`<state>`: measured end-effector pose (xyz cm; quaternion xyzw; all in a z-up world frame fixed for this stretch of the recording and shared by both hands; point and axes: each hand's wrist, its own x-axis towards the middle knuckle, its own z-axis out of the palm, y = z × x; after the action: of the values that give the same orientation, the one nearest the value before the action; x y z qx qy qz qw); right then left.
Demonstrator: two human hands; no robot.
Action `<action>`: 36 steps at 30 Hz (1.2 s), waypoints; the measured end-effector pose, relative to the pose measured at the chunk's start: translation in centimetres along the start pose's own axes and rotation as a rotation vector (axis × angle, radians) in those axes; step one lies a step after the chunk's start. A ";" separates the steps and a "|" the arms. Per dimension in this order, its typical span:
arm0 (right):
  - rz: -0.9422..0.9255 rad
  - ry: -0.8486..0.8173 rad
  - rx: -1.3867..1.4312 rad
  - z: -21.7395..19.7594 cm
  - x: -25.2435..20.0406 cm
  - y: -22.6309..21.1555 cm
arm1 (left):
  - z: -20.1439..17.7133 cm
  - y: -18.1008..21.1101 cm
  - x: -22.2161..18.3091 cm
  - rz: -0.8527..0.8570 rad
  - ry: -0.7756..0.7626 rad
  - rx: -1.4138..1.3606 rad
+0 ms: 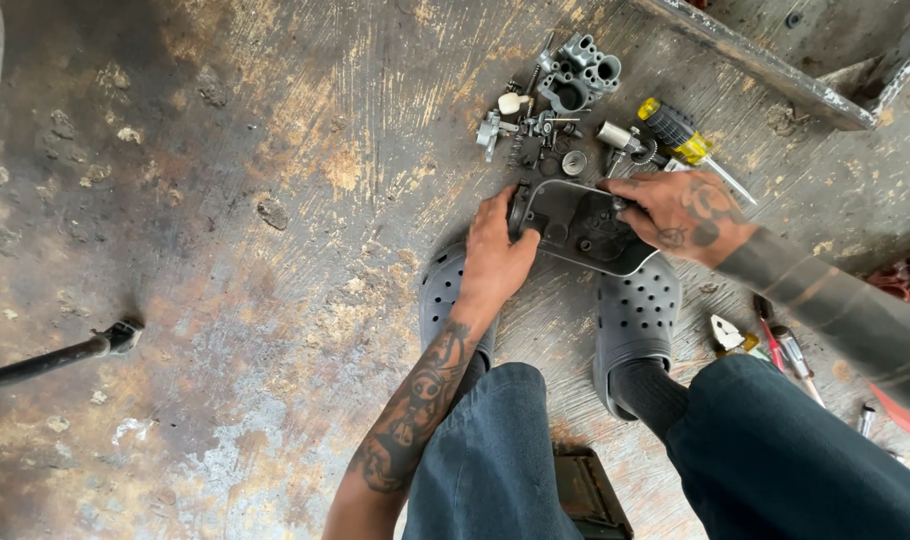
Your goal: Disassembling a motorcycle carburetor to inspect and clean internal components
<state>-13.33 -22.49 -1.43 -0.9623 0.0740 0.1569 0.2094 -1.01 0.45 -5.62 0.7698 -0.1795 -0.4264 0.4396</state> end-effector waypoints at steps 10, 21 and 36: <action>-0.001 -0.055 0.043 6.9 -0.9 4.4 | 2.0 -6.9 1.4 0.118 0.005 0.529; 0.189 -0.021 0.245 5.4 -3.4 4.1 | 0.5 -3.3 0.8 0.023 -0.076 0.441; 0.471 0.098 0.349 8.2 -11.9 6.8 | -1.1 3.9 0.1 -0.107 -0.109 0.301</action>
<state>-28.15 -24.19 -7.10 -0.8745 0.3312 0.1393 0.3259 0.37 -1.18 -2.19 0.8112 -0.2234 -0.4586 0.2857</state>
